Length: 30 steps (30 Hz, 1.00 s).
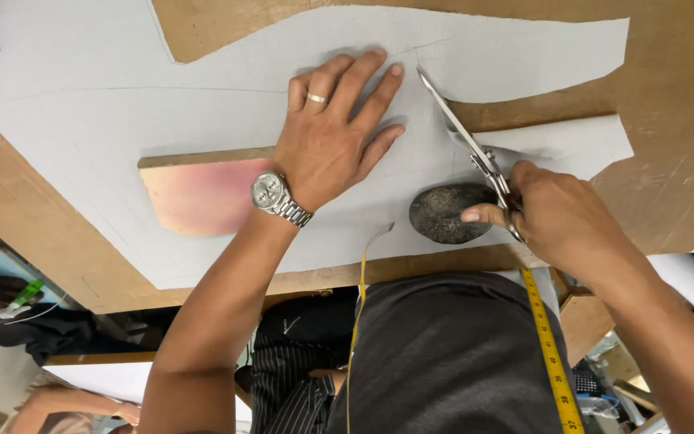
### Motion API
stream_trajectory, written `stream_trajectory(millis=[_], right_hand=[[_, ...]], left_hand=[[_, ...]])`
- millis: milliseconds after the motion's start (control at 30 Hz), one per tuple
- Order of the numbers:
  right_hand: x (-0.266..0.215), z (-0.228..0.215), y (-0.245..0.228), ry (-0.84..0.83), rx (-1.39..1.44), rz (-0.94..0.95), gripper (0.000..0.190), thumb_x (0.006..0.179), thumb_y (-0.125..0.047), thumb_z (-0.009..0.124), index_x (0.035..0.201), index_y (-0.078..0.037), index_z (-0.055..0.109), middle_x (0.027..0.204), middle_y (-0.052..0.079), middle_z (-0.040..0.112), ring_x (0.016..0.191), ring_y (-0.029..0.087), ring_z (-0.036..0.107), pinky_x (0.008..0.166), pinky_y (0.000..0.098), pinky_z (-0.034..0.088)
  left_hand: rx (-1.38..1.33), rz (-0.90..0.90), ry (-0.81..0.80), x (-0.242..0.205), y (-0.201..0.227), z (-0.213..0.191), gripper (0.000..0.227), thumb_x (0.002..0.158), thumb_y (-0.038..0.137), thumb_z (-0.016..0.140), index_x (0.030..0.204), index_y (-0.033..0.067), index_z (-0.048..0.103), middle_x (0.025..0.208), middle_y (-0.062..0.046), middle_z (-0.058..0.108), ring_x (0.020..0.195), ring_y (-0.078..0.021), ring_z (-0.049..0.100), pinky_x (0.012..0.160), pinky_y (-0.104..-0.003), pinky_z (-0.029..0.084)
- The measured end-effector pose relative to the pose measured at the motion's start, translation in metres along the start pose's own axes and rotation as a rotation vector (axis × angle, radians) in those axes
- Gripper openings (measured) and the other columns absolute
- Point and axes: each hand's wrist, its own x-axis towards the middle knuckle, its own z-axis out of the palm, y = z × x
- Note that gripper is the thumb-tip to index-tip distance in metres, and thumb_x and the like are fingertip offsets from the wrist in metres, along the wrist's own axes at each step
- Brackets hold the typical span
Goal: The person marks a pattern on a yellow fabric using a ruler and pencil, then cuts a white fabric along a drawn line using shears. The person uses a stone to hold the fabric in place while marking and cutting.
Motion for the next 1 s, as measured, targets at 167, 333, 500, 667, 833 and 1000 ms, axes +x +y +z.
stream_trajectory(millis=[167,333,500,667,833,1000], right_hand=[[-0.004,0.003,-0.014,0.013,0.052,0.006,0.089,0.100,-0.091,0.077,0.127,-0.006,0.071,0.111,0.026,0.089,0.112,0.057,0.082,0.092,0.0604,0.060],[-0.011,0.014,-0.021,0.022,0.094,0.016,0.087,0.103,-0.090,0.076,0.120,-0.005,0.070,0.100,0.023,0.089,0.104,0.054,0.083,0.088,0.0582,0.059],[-0.026,-0.002,-0.048,-0.039,0.158,0.104,0.087,0.103,-0.088,0.077,0.128,-0.005,0.072,0.113,0.025,0.090,0.117,0.053,0.081,0.094,0.0578,0.060],[-0.035,0.006,-0.058,0.006,0.206,0.082,0.085,0.105,-0.087,0.077,0.112,-0.003,0.069,0.100,0.025,0.088,0.107,0.055,0.080,0.090,0.0576,0.056],[-0.044,-0.001,-0.071,-0.012,0.318,0.109,0.074,0.109,-0.079,0.082,0.103,-0.005,0.071,0.085,0.013,0.085,0.094,0.038,0.078,0.087,0.0484,0.054],[-0.041,0.001,-0.079,-0.005,0.341,0.118,0.074,0.108,-0.079,0.083,0.104,-0.006,0.070,0.089,0.015,0.086,0.097,0.040,0.080,0.088,0.0483,0.053]], left_hand=[[0.021,0.007,0.009,0.001,-0.001,-0.002,0.064,0.134,0.062,0.084,0.179,0.0192,0.069,0.180,-0.007,0.063,0.154,-0.0323,0.068,0.110,-0.052,0.057],[0.001,-0.002,-0.017,-0.001,0.000,-0.002,0.065,0.134,0.061,0.084,0.179,0.0179,0.068,0.181,-0.008,0.062,0.156,-0.0326,0.066,0.110,-0.052,0.056],[-0.006,-0.007,-0.003,0.000,0.000,-0.002,0.062,0.133,0.060,0.084,0.177,0.0182,0.070,0.181,-0.008,0.062,0.155,-0.0329,0.066,0.108,-0.053,0.057],[-0.011,-0.014,0.006,-0.001,0.001,0.001,0.061,0.132,0.061,0.082,0.176,0.0189,0.072,0.181,-0.007,0.063,0.155,-0.0334,0.067,0.108,-0.053,0.057],[-0.004,-0.016,0.008,-0.001,0.001,-0.001,0.060,0.133,0.061,0.083,0.179,0.0257,0.068,0.180,-0.007,0.063,0.154,-0.0334,0.067,0.109,-0.052,0.058],[0.006,-0.015,0.019,-0.002,0.001,0.003,0.063,0.131,0.062,0.089,0.179,0.0279,0.068,0.179,-0.007,0.063,0.154,-0.0331,0.066,0.107,-0.052,0.058]])
